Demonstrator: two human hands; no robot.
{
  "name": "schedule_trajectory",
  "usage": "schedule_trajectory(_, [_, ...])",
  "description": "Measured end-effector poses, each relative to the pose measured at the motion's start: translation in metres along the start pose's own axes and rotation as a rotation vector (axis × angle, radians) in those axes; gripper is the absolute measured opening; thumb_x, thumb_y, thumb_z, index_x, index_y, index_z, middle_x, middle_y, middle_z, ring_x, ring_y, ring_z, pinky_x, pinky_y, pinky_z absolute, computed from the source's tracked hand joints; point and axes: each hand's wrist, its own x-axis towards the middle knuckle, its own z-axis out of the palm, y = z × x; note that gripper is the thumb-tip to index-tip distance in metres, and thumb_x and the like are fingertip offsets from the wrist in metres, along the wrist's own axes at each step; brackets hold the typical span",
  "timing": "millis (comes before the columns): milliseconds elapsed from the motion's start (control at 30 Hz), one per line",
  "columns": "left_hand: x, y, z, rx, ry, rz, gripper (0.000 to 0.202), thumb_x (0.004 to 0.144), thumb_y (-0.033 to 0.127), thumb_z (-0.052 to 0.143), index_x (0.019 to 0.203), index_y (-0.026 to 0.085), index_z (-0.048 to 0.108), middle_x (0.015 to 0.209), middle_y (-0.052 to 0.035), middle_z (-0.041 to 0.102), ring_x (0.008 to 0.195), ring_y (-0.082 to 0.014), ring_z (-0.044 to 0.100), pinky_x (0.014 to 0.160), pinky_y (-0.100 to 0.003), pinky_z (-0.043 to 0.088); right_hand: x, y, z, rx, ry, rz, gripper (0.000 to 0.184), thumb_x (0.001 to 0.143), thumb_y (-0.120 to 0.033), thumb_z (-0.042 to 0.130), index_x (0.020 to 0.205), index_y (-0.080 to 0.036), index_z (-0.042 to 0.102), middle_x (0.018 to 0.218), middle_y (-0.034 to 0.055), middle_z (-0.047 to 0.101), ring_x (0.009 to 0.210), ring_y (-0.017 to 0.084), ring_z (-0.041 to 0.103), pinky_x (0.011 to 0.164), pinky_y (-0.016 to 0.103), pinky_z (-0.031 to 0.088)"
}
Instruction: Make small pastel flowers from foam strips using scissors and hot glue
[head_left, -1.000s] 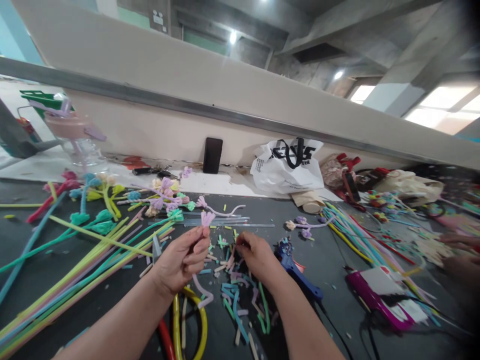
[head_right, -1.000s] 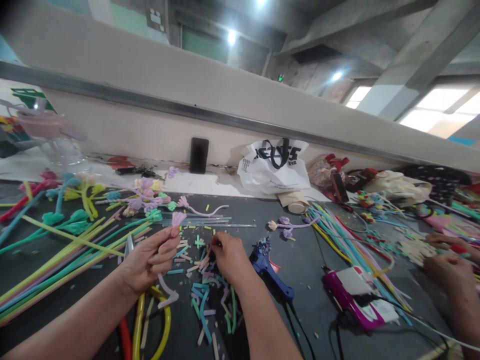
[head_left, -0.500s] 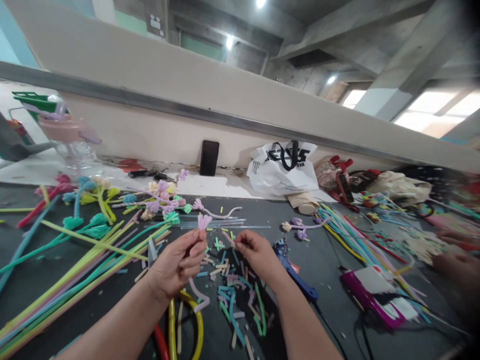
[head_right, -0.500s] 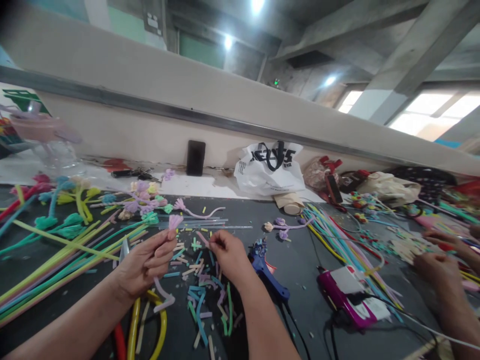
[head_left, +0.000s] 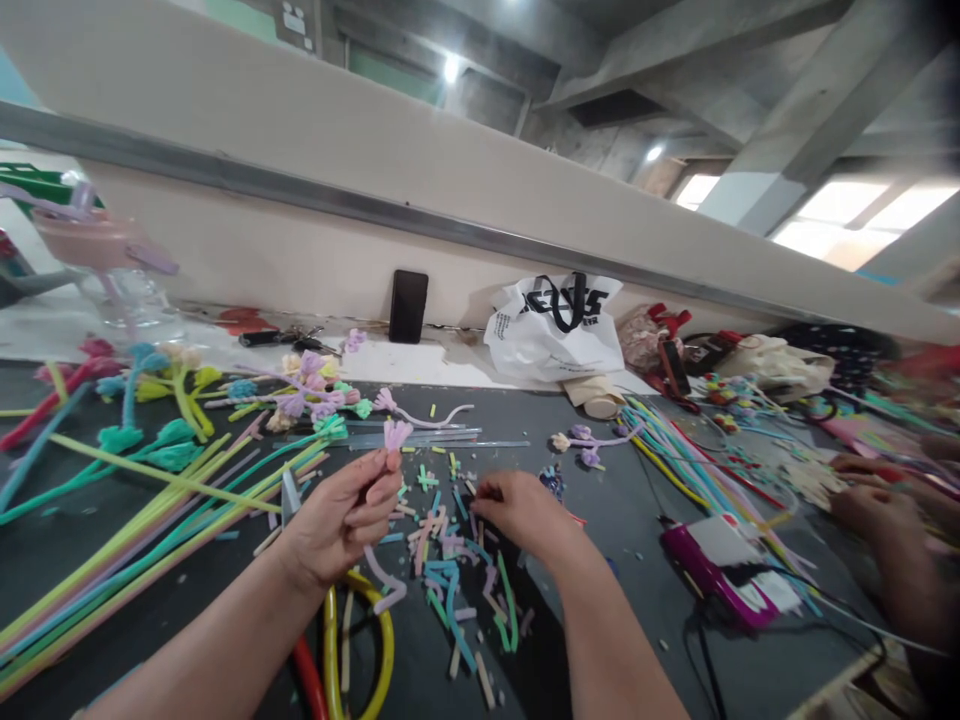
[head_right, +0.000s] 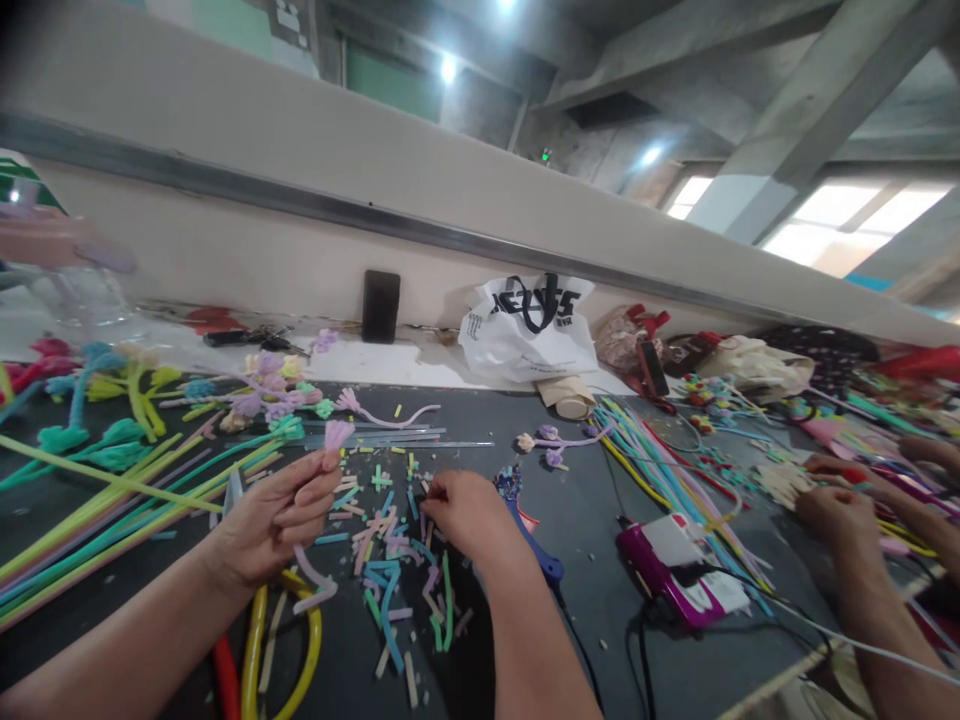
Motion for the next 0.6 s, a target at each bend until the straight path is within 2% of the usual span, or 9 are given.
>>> schedule_trajectory(167, [-0.0003,0.0009,0.0012,-0.003,0.002,-0.011,0.021,0.089,0.023,0.036,0.078,0.013,0.050,0.053,0.0076,0.033,0.033,0.0008,0.015,0.029,-0.010,0.011,0.0004,-0.0058,0.0050,-0.124,-0.017,0.020,0.009,0.065,-0.018,0.058,0.069,-0.021,0.065,0.068,0.0036,0.064,0.063,0.017,0.054,0.053,0.025,0.029])
schedule_trajectory(400, [-0.0006,-0.0002,-0.0009,0.024,0.006,-0.012,0.019,0.088,0.023,0.038,0.078,0.013,0.050,0.053,0.0079,0.033,0.033,0.0011,0.015,0.029,-0.010,0.013,0.0019,-0.0012,-0.0009,-0.053,-0.043,0.003,0.012,0.068,-0.017,0.054,0.071,-0.020,0.065,0.069,0.0017,0.064,0.063,0.013,0.055,0.053,0.021,0.031])
schedule_trajectory(500, [-0.0009,-0.0002,-0.0004,0.031,0.010,-0.015,0.018,0.088,0.024,0.039,0.078,0.014,0.050,0.054,0.0078,0.033,0.032,0.0012,0.016,0.029,-0.009,0.013,-0.0006,-0.0043,-0.0013,0.046,-0.068,-0.062,0.012,0.071,-0.019,0.053,0.076,-0.019,0.064,0.069,0.0002,0.064,0.063,0.012,0.054,0.054,0.019,0.033])
schedule_trajectory(600, [-0.0012,0.0000,0.0009,0.036,0.005,-0.010,0.018,0.088,0.023,0.039,0.078,0.014,0.050,0.053,0.0079,0.033,0.032,0.0012,0.016,0.029,-0.009,0.014,-0.0032,-0.0099,0.0032,0.150,-0.184,-0.179,0.010,0.069,-0.023,0.057,0.076,-0.020,0.064,0.067,-0.0016,0.063,0.061,0.011,0.053,0.053,0.019,0.033])
